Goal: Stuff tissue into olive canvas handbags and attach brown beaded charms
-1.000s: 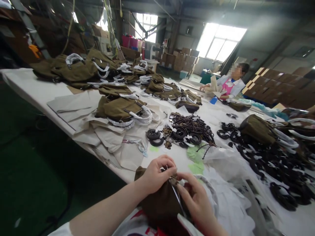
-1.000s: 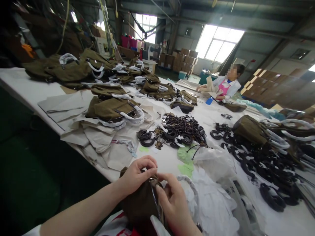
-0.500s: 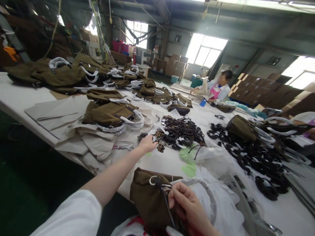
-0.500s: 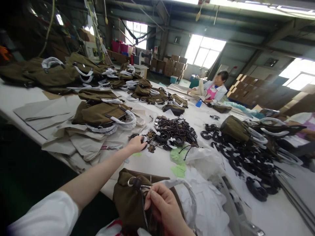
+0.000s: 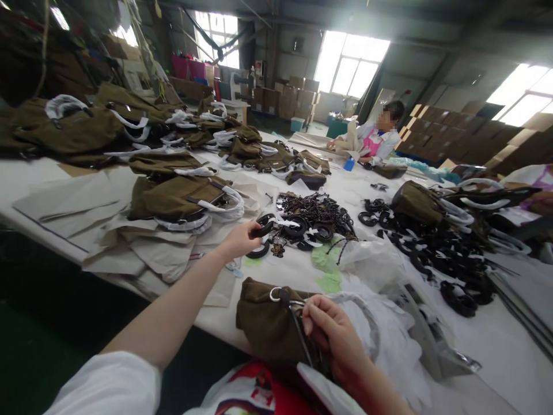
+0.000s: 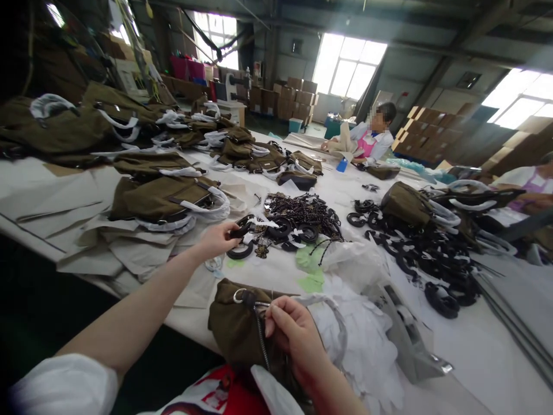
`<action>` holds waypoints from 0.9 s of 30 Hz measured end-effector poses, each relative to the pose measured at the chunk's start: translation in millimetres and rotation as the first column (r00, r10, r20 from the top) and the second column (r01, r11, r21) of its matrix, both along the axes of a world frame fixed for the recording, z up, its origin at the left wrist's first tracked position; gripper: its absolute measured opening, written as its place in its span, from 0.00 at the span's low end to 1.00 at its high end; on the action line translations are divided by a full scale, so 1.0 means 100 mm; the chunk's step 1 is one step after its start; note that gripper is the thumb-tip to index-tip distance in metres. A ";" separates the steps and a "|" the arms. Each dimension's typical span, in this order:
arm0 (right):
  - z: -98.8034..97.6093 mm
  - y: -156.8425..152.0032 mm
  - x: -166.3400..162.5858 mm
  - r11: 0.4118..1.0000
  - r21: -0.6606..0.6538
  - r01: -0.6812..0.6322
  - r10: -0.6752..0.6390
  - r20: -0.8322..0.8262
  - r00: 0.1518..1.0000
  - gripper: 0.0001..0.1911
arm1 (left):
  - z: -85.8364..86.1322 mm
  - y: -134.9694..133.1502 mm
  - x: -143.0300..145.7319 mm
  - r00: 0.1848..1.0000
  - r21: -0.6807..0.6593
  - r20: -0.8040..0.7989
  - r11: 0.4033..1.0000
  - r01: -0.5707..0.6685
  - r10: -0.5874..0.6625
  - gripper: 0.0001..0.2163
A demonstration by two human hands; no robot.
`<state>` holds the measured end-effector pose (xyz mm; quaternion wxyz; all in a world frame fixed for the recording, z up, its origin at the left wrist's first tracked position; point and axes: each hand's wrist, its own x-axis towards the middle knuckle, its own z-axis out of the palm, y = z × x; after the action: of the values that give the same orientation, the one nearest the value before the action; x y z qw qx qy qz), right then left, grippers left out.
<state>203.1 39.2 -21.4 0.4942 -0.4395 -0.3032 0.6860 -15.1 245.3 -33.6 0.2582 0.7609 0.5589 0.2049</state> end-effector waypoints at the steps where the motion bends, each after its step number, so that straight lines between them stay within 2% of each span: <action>1: 0.00 0.01 0.00 1.000 0.005 -0.003 0.003 0.008 1.000 0.18 | 0.08 -0.10 -0.03 0.998 0.000 0.039 0.999 0.052 -0.052 0.14; 4: 0.01 0.02 0.02 0.999 0.042 -0.023 0.021 0.061 0.998 0.17 | 0.32 -0.42 -0.06 0.942 0.063 0.203 0.963 0.261 -0.269 0.12; 6: 0.02 0.01 0.03 0.995 0.090 -0.044 0.032 0.129 0.991 0.17 | 0.45 -0.62 -0.03 0.893 0.120 0.289 0.938 0.324 -0.345 0.12; 11: 0.08 -0.03 0.02 0.974 0.211 -0.084 0.012 0.323 0.946 0.15 | 0.55 -0.96 0.17 0.895 0.118 0.358 0.964 0.240 -0.267 0.08; 16: 0.16 -0.05 -0.01 0.956 0.252 -0.152 0.039 0.403 0.914 0.15 | 0.51 -1.02 0.28 0.905 0.190 0.299 0.949 0.253 -0.301 0.08; 22: 0.17 0.00 -0.03 0.963 0.185 -0.195 0.113 0.380 0.918 0.14 | 0.53 -1.06 0.32 0.932 0.284 0.173 0.922 0.263 -0.319 0.10; 27: 0.18 0.06 -0.05 0.975 0.106 -0.196 0.162 0.271 0.949 0.16 | 0.62 -1.13 0.35 0.949 0.323 0.089 0.910 0.260 -0.302 0.09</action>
<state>198.1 44.9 -3.5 0.4136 -0.4628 -0.4487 0.6430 19.5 131.9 28.4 0.2013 0.8484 0.3857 0.3014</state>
